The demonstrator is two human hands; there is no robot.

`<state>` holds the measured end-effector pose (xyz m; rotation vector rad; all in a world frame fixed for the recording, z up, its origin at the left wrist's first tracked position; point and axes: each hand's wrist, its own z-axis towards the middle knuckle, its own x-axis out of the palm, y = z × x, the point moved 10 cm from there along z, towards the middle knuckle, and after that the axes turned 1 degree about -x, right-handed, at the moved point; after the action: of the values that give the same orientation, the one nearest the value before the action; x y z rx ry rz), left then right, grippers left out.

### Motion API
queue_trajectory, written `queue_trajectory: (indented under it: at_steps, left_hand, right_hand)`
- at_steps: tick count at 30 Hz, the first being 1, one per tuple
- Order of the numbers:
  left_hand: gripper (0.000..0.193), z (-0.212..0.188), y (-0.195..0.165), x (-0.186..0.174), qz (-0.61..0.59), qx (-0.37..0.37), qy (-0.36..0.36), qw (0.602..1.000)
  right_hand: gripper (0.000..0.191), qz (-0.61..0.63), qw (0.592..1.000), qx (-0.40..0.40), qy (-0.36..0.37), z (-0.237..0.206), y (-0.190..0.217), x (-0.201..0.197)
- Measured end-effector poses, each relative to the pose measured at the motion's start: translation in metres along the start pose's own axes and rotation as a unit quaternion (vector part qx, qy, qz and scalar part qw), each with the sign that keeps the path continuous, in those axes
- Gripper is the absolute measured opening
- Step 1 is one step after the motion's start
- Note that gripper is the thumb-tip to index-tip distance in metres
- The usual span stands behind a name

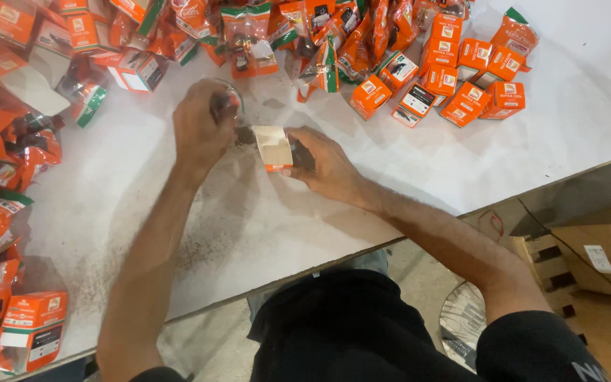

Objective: The person picks up small orange product boxes and plastic-wrapped sachets from a pile on the table, opens a box, inserts a sachet into it, and closes the box, placing finished boxes with the completed pile. They repeat this packing cycle one item at a time throughout the episode.

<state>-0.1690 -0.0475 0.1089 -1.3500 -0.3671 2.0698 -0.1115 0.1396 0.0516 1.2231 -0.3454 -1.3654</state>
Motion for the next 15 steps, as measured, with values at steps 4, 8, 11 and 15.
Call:
queue_trajectory:
  at_steps: [4,8,11,15]
  left_hand:
    - [0.024,-0.075,-0.069,-0.042,-0.11,0.115,-0.115,0.981]
    - [0.034,-0.109,-0.109,-0.02,0.005,0.306,-0.085,0.948]
    - [0.045,-0.11,-0.098,-0.004,0.049,0.317,-0.043,0.946]
    - [0.046,-0.105,-0.083,0.011,0.108,0.245,0.013,0.963]
  right_hand:
    - [0.057,-0.007,1.0,-0.001,-0.003,0.002,-0.002,0.002]
    - [0.059,-0.012,0.997,-0.078,0.013,0.0,0.017,0.006]
    - [0.051,-0.009,1.0,-0.009,0.02,-0.001,0.009,0.011]
    - [0.056,-0.012,0.999,-0.041,0.002,-0.004,0.017,0.009]
